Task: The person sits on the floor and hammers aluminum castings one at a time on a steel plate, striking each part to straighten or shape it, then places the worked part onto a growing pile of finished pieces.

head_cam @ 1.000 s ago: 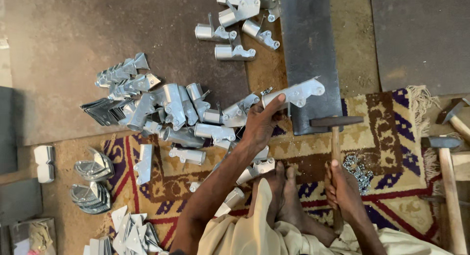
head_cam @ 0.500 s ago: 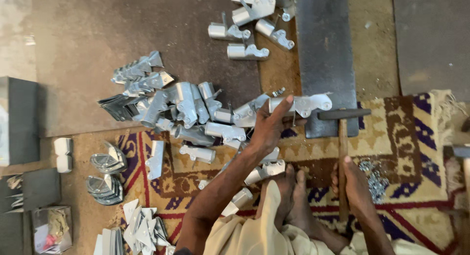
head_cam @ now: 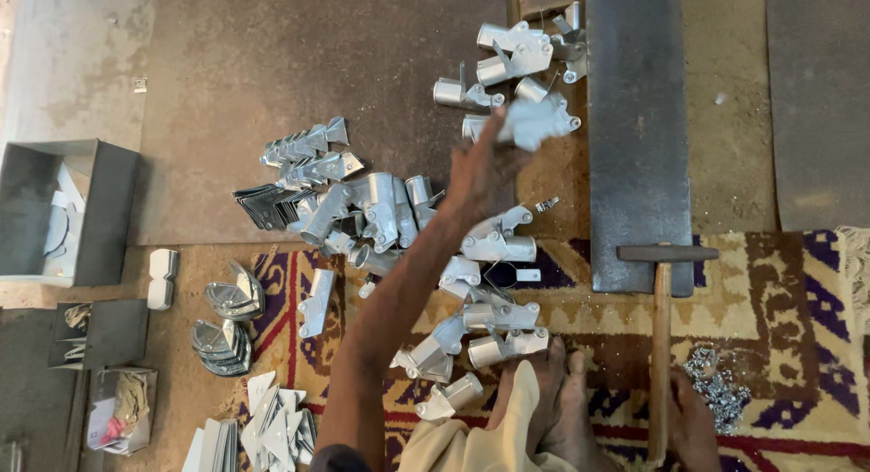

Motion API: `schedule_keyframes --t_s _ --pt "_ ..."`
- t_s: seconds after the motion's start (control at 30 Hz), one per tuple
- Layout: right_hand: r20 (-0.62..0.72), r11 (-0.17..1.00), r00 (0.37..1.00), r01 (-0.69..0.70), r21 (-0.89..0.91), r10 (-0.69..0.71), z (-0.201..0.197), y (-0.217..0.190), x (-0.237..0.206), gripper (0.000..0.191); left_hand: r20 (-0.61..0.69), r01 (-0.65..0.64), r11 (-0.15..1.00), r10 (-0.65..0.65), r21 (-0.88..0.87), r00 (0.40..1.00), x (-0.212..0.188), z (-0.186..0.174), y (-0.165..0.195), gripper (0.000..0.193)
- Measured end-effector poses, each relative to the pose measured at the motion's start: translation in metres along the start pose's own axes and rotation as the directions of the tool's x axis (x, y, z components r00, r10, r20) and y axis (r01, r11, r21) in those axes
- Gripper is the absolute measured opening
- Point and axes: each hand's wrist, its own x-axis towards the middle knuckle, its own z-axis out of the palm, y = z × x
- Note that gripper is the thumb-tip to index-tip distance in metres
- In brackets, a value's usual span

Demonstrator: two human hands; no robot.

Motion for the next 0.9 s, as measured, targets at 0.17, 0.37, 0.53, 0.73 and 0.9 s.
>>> schedule_keyframes --t_s 0.17,0.37,0.53,0.73,0.9 --pt "0.002 0.958 0.999 -0.047 0.282 0.048 0.002 -0.008 -0.003 0.037 -0.005 -0.149 0.967 0.153 0.207 0.988 0.026 -0.031 0.009 0.075" --pt "-0.323 0.974 0.946 -0.091 -0.206 0.02 -0.036 -0.027 -0.036 0.026 0.293 -0.434 0.31 0.408 0.846 0.864 0.003 -0.077 -0.044 0.054" --pt "-0.355 0.87 0.909 0.016 -0.492 -0.217 -0.059 -0.008 -0.034 0.031 0.516 -0.468 -0.223 0.273 0.855 0.812 -0.008 -0.09 -0.064 0.063" --pt "-0.295 0.88 0.94 0.01 -0.476 -0.17 -0.054 0.043 -0.039 0.019 0.462 -0.43 -0.218 0.128 0.876 0.877 -0.018 -0.077 -0.064 0.06" --pt "-0.38 0.896 0.907 -0.007 -0.445 -0.182 -0.055 0.065 -0.059 0.018 0.517 -0.48 -0.196 0.399 0.855 0.757 -0.057 -0.068 -0.049 0.055"
